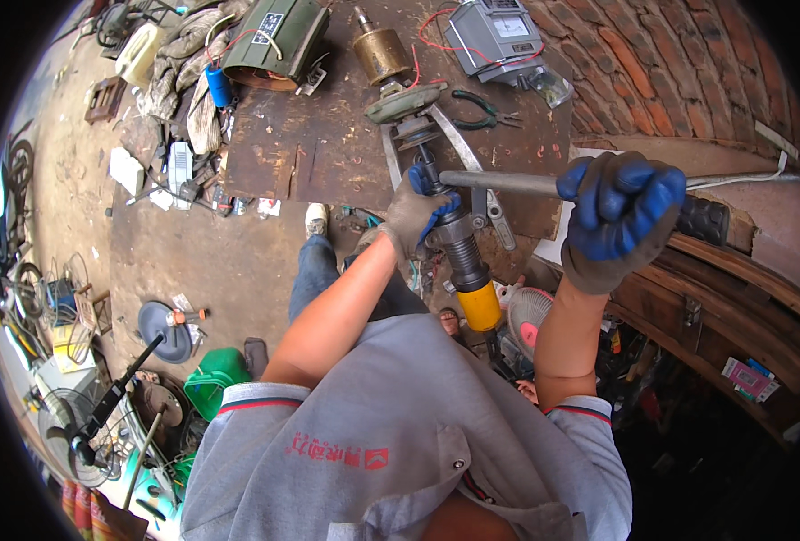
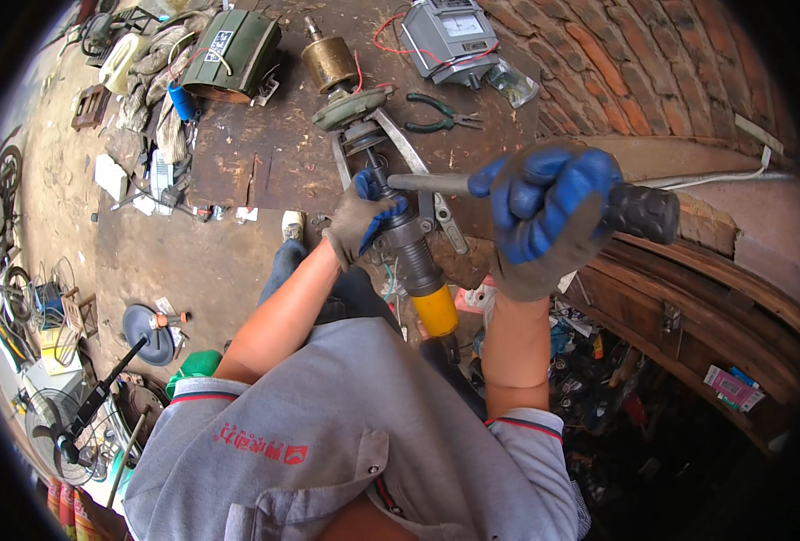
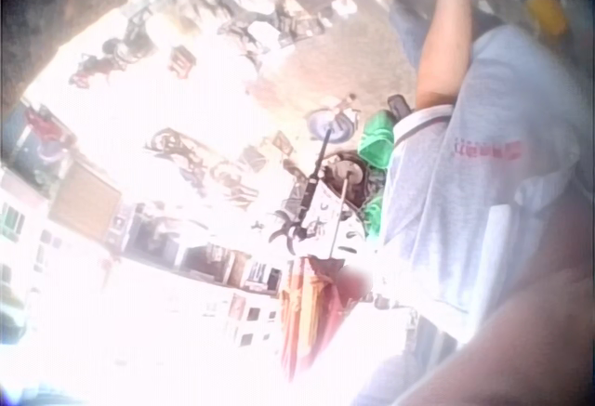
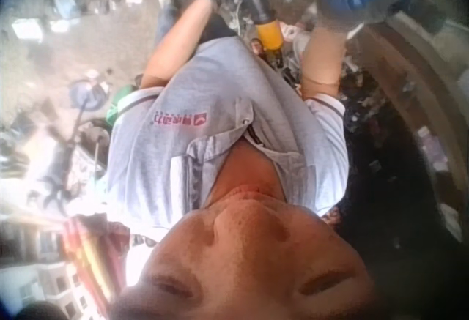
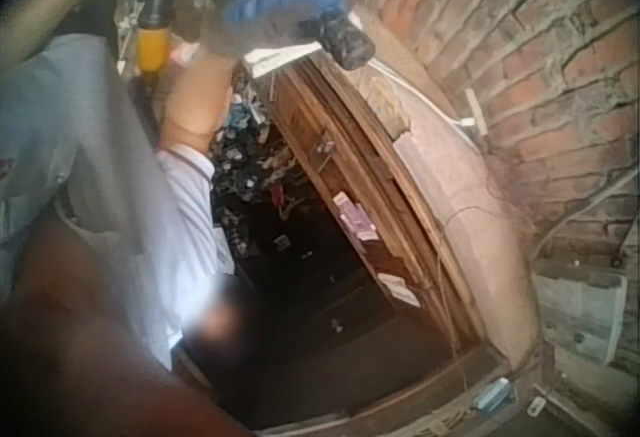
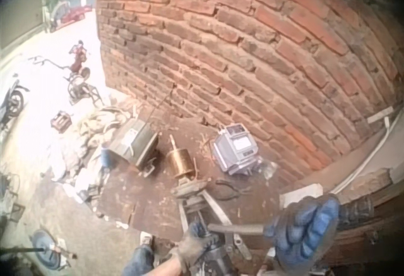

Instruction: The person uses a yellow impact wrench and pliers to work on a motor component on a cluttered workbench. They repeatedly tighten and loosen parts while another person stands nearby.

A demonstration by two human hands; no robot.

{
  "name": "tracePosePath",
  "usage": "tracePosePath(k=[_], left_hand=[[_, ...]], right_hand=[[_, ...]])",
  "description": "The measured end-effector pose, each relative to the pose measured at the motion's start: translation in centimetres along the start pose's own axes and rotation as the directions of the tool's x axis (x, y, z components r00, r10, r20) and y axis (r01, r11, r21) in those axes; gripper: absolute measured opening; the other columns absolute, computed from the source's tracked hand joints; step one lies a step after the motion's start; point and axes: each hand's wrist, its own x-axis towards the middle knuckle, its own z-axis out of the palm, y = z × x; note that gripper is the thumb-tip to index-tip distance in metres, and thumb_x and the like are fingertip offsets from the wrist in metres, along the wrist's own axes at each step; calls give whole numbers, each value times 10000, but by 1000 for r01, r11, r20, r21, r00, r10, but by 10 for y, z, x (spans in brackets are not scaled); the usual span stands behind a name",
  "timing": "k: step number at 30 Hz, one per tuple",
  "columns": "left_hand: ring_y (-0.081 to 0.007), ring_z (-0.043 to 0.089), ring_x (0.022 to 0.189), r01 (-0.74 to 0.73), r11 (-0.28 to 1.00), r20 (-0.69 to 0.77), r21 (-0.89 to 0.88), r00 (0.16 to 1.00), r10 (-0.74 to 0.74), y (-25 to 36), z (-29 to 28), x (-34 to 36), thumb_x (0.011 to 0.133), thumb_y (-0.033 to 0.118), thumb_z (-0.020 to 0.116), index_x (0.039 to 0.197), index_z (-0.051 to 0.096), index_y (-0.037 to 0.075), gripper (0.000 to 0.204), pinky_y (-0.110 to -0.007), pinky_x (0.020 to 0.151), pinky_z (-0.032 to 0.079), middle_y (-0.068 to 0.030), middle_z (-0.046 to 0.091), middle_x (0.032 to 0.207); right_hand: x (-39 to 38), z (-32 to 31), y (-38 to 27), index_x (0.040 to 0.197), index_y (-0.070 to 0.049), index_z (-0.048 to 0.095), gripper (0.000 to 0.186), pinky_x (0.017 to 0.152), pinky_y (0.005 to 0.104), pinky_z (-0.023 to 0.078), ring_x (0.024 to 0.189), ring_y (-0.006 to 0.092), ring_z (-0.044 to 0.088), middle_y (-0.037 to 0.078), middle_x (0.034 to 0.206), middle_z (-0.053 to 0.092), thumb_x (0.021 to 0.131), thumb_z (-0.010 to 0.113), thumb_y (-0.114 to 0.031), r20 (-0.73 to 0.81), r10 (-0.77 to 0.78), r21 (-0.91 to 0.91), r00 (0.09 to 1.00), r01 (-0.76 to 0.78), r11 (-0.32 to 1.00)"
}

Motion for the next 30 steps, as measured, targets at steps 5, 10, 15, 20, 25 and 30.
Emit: tracePosePath(k=[5, 10, 15, 20, 25, 30], left_hand=[[-140, 668, 920, 20, 978, 85, -207, 996, -3, 7, 0, -12, 827, -99, 668, 1234, 529, 16, 445, -304, 837, 583, -76, 675, 1100], [-153, 668, 956, -4, 992, 74, -124, 997, 13, 7, 0, -6, 826, -115, 660, 1232, 529, 19, 447, -309, 856, 584, -85, 670, 1129], [-155, 664, 963, 61, 991, 71, -116, 996, -53, 15, 3, -6, 827, -120, 659, 1233, 529, 25, 450, -308, 859, 586, -84, 668, 1111], [-158, 671, 933, 53, 982, 102, -180, 994, -35, 4, 3, 1, 833, -93, 670, 1222, 546, 32, 426, -307, 830, 588, -74, 676, 1065], [-148, 661, 881, 99, 993, 78, -69, 993, -93, 22, 9, 0, 799, -75, 700, 1167, 581, 37, 402, -295, 792, 579, -59, 677, 993], [-159, 663, 906, 70, 977, 169, -203, 985, -35, 0, -2, 14, 825, -86, 681, 1206, 558, 27, 416, -299, 793, 584, -72, 670, 1037]], right_hand=[[29, -19, -25, 1035, -56, 637, 400, 544, 331, 484, 425, 99, 356, -8, 613, 434, 1074, 355, -337, 279, -26, 216, 960, -37, 976], [30, -61, -50, 1034, -67, 695, 551, 540, 311, 417, 420, 99, 354, -13, 615, 474, 1036, 367, -509, 276, 83, 340, 958, -178, 923], [29, -96, -63, 989, -51, 681, 628, 539, 291, 442, 459, 94, 429, 18, 641, 529, 982, 422, -623, -477, -144, -245, 867, 26, 969], [-58, -264, 1, 973, -29, 659, 614, 644, 297, 541, 647, 158, 586, 81, 794, 631, 955, 499, -621, -692, 215, -190, 690, -461, 867], [-187, -309, 116, 1031, -25, 677, 527, 832, 414, 583, 871, 248, 683, 125, 970, 718, 965, 535, -528, -611, 706, 583, 359, -400, 707], [-201, -256, 108, 1077, -74, 700, 435, 924, 465, 550, 943, 286, 697, 152, 1052, 724, 967, 548, -465, -232, 876, 797, 423, -433, 421]])
